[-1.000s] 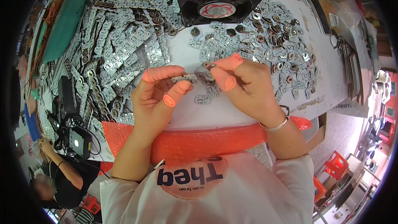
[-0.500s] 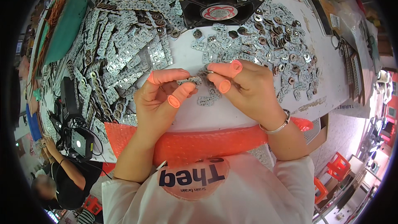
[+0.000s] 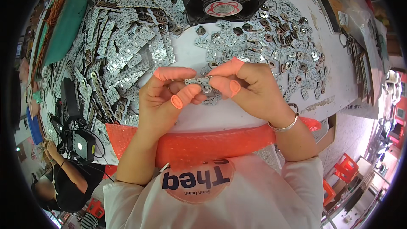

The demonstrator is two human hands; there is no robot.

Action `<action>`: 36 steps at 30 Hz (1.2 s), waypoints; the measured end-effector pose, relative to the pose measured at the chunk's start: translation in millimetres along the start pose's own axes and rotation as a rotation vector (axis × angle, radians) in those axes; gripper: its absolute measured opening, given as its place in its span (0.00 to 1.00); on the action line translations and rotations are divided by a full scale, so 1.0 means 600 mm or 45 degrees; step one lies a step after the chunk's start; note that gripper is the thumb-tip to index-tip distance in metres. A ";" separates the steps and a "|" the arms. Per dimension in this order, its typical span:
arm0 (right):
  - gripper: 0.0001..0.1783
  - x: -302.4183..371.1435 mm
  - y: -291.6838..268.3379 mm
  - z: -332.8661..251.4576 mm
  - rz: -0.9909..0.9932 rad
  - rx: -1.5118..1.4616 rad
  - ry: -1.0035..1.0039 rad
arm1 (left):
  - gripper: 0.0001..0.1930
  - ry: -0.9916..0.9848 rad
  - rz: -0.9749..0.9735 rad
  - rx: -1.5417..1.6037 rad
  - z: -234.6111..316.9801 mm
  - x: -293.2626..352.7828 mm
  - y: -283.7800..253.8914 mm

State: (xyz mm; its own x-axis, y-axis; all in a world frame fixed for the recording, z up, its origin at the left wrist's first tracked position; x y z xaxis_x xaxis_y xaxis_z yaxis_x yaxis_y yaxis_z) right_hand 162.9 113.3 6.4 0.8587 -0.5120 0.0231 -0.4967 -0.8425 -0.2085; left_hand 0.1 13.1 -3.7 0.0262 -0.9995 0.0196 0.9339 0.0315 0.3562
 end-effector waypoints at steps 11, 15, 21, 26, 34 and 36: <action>0.07 -0.002 0.018 -0.011 -0.261 -0.790 0.285 | 0.10 -0.127 -0.116 0.373 0.004 0.003 -0.002; 0.09 -0.003 0.014 -0.009 -0.050 -0.637 0.280 | 0.08 0.329 -0.074 0.097 0.004 -0.003 0.011; 0.07 -0.006 0.019 -0.005 0.025 -0.031 -0.058 | 0.13 0.512 0.005 -0.659 -0.005 0.000 0.002; 0.08 -0.005 0.022 -0.012 0.053 -0.226 0.067 | 0.12 0.477 0.102 -0.667 0.001 0.000 0.007; 0.09 -0.006 0.023 -0.014 0.047 -0.487 0.265 | 0.10 0.461 0.027 -0.829 0.000 -0.001 0.013; 0.09 -0.009 0.023 -0.014 0.067 -0.547 0.346 | 0.10 0.466 0.043 -0.793 -0.003 0.000 0.011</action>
State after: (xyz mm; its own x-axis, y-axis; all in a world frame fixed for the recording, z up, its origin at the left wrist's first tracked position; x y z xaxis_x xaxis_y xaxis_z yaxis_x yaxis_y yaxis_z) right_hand 150.2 102.9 11.9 0.7958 -0.5324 0.2886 -0.5943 -0.7781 0.2034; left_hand 7.1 13.6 -2.9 0.0748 -0.9405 -0.3315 0.9575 0.1606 -0.2397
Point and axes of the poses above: each hand's wrist, its own x-axis away from the middle knuckle, its own y-axis out of the palm, z = x × y, the point moved 2 cm from there along -x, towards the middle knuckle, and after that the axes turned 12 degrees about -z, right-handed, at the moved point
